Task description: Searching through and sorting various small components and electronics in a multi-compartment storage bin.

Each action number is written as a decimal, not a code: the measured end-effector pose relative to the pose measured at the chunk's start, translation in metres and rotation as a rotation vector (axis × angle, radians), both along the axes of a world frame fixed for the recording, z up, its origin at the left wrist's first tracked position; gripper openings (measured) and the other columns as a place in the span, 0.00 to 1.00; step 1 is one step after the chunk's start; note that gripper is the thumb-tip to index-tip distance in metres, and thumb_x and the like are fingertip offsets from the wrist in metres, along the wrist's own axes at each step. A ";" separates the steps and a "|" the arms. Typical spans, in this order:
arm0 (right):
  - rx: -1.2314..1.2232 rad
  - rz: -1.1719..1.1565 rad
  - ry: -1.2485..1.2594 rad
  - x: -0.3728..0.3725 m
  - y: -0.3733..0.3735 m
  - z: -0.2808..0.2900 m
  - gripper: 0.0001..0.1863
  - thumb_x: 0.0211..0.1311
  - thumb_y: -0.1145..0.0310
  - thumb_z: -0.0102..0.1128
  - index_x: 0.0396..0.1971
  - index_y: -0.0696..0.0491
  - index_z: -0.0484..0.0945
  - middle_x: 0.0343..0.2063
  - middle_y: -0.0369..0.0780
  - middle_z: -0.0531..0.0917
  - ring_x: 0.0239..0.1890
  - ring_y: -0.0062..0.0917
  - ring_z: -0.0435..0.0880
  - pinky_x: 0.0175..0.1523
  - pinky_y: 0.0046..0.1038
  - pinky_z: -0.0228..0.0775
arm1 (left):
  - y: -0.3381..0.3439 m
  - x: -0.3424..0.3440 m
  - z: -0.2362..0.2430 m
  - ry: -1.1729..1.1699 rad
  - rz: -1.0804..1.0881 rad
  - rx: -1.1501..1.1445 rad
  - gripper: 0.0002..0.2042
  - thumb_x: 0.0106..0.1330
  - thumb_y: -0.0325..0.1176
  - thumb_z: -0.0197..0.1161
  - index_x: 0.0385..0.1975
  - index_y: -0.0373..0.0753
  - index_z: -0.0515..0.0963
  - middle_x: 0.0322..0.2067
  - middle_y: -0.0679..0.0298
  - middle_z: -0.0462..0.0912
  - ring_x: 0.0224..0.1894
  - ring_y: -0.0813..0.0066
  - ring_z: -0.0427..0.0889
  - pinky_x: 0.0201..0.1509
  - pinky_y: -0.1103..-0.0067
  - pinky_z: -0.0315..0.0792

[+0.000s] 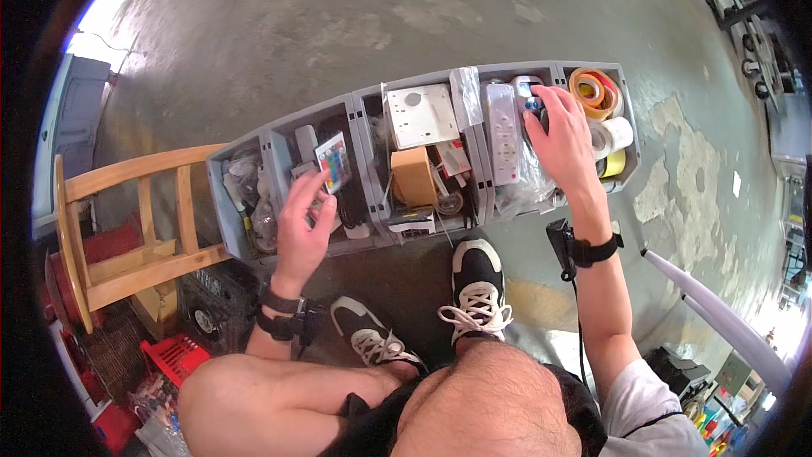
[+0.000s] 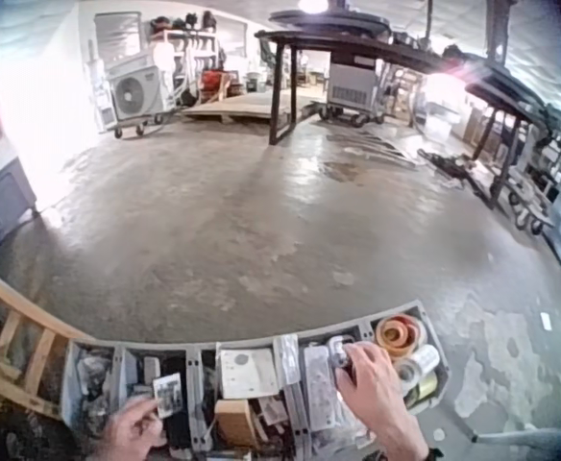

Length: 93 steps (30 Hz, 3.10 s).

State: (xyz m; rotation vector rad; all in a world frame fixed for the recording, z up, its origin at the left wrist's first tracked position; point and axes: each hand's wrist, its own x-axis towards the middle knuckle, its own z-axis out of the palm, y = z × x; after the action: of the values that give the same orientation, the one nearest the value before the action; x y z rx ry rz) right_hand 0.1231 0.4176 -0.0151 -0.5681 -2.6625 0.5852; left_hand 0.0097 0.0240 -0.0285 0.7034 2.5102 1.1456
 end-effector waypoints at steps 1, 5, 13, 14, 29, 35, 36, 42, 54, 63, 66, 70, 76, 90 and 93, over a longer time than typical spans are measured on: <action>-0.006 0.017 -0.009 -0.008 -0.006 0.000 0.22 0.65 0.68 0.67 0.58 0.57 0.79 0.57 0.49 0.81 0.60 0.48 0.78 0.65 0.44 0.72 | -0.001 -0.006 0.015 -0.088 -0.012 0.014 0.21 0.73 0.29 0.64 0.66 0.36 0.77 0.63 0.59 0.78 0.47 0.77 0.80 0.45 0.81 0.76; 0.026 0.047 -0.080 -0.013 -0.006 0.005 0.27 0.64 0.66 0.69 0.61 0.57 0.77 0.57 0.51 0.80 0.59 0.49 0.78 0.65 0.45 0.72 | -0.002 -0.006 0.028 -0.137 -0.010 0.004 0.26 0.71 0.29 0.67 0.68 0.36 0.72 0.65 0.56 0.75 0.48 0.75 0.79 0.46 0.79 0.78; -0.153 -0.096 -0.338 -0.012 -0.050 0.012 0.26 0.65 0.56 0.69 0.56 0.58 0.78 0.47 0.51 0.84 0.52 0.49 0.84 0.55 0.45 0.77 | -0.007 0.001 0.025 0.001 -0.103 -0.137 0.28 0.72 0.32 0.65 0.71 0.31 0.69 0.72 0.45 0.69 0.69 0.52 0.75 0.72 0.66 0.70; -0.159 -0.092 -0.336 -0.010 -0.049 0.010 0.26 0.65 0.56 0.69 0.56 0.58 0.78 0.47 0.51 0.84 0.52 0.49 0.84 0.55 0.45 0.77 | -0.010 0.001 0.025 0.003 -0.101 -0.144 0.28 0.72 0.32 0.65 0.71 0.31 0.69 0.72 0.45 0.69 0.69 0.52 0.75 0.72 0.66 0.70; -0.324 -0.175 -0.119 -0.005 -0.075 0.024 0.20 0.67 0.63 0.71 0.49 0.63 0.80 0.25 0.47 0.85 0.25 0.30 0.85 0.35 0.32 0.76 | -0.026 -0.011 0.029 -0.171 0.163 0.125 0.12 0.78 0.29 0.59 0.57 0.36 0.80 0.46 0.65 0.87 0.45 0.79 0.84 0.47 0.82 0.76; -0.308 -0.136 -0.110 -0.050 -0.158 0.032 0.18 0.67 0.64 0.70 0.49 0.62 0.80 0.26 0.47 0.85 0.27 0.31 0.85 0.36 0.33 0.76 | -0.010 -0.008 0.048 -0.610 0.176 0.274 0.14 0.80 0.31 0.58 0.61 0.36 0.78 0.41 0.68 0.87 0.39 0.83 0.82 0.42 0.82 0.76; -0.318 -0.122 -0.106 -0.058 -0.177 0.033 0.18 0.67 0.64 0.70 0.49 0.62 0.80 0.26 0.47 0.85 0.27 0.32 0.85 0.37 0.33 0.77 | -0.016 -0.006 0.053 -0.660 0.122 0.311 0.16 0.79 0.30 0.59 0.64 0.36 0.75 0.43 0.67 0.86 0.39 0.83 0.82 0.42 0.82 0.76; -0.305 -0.079 -0.095 -0.103 -0.208 0.038 0.17 0.68 0.65 0.69 0.49 0.61 0.81 0.28 0.47 0.85 0.29 0.33 0.86 0.38 0.34 0.77 | -0.023 0.003 0.039 0.173 0.248 -0.083 0.26 0.73 0.29 0.65 0.70 0.36 0.69 0.54 0.59 0.80 0.39 0.78 0.82 0.40 0.79 0.77; -0.199 -0.040 -0.108 0.021 -0.101 0.045 0.14 0.69 0.66 0.67 0.48 0.58 0.82 0.31 0.47 0.86 0.33 0.36 0.87 0.41 0.36 0.78 | -0.016 0.017 0.034 0.471 -0.274 -0.612 0.27 0.61 0.31 0.72 0.63 0.39 0.78 0.70 0.54 0.71 0.75 0.52 0.64 0.77 0.58 0.57; -0.149 -0.026 -0.122 0.036 -0.028 0.048 0.13 0.69 0.67 0.66 0.48 0.57 0.83 0.33 0.47 0.86 0.36 0.39 0.87 0.43 0.37 0.79 | -0.014 -0.002 0.028 0.571 -0.252 -0.618 0.32 0.63 0.26 0.66 0.70 0.38 0.72 0.75 0.50 0.64 0.75 0.48 0.64 0.77 0.58 0.61; -0.280 0.017 -0.273 0.033 -0.019 0.037 0.19 0.66 0.60 0.70 0.47 0.58 0.80 0.34 0.47 0.85 0.41 0.44 0.87 0.46 0.43 0.79 | -0.018 0.001 0.029 0.480 -0.189 -0.557 0.33 0.62 0.28 0.69 0.71 0.39 0.71 0.76 0.46 0.57 0.72 0.43 0.65 0.77 0.57 0.61; -0.173 0.093 -0.231 0.039 -0.028 0.007 0.25 0.61 0.55 0.74 0.46 0.58 0.76 0.39 0.49 0.83 0.44 0.46 0.86 0.48 0.43 0.80 | -0.019 0.005 0.024 0.487 -0.181 -0.525 0.33 0.63 0.28 0.68 0.71 0.40 0.71 0.75 0.46 0.59 0.72 0.42 0.65 0.76 0.56 0.61; -0.249 -0.027 -0.367 0.030 -0.042 -0.002 0.24 0.57 0.59 0.76 0.43 0.58 0.75 0.43 0.51 0.82 0.48 0.49 0.85 0.51 0.46 0.79 | -0.021 0.007 0.026 0.460 -0.151 -0.483 0.32 0.64 0.26 0.67 0.71 0.40 0.70 0.75 0.47 0.59 0.74 0.43 0.64 0.76 0.57 0.61; -0.247 -0.106 -0.005 0.039 -0.024 0.055 0.08 0.70 0.71 0.65 0.36 0.59 0.77 0.32 0.41 0.80 0.35 0.30 0.80 0.41 0.32 0.74 | -0.021 0.004 0.030 0.450 -0.114 -0.437 0.28 0.66 0.24 0.66 0.68 0.37 0.72 0.74 0.46 0.61 0.74 0.45 0.66 0.76 0.58 0.63; -0.285 -0.101 0.000 0.042 -0.010 0.055 0.07 0.70 0.72 0.65 0.37 0.59 0.78 0.32 0.41 0.80 0.35 0.29 0.80 0.41 0.31 0.74 | -0.020 0.001 0.034 0.428 -0.048 -0.356 0.26 0.69 0.25 0.64 0.68 0.36 0.72 0.73 0.46 0.65 0.73 0.46 0.68 0.76 0.58 0.64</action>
State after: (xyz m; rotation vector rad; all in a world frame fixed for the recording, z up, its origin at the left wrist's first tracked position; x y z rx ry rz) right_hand 0.1650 0.4075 0.0399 -0.7756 -2.5482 0.9422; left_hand 0.0105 0.0042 0.0056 0.9806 2.9151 0.5444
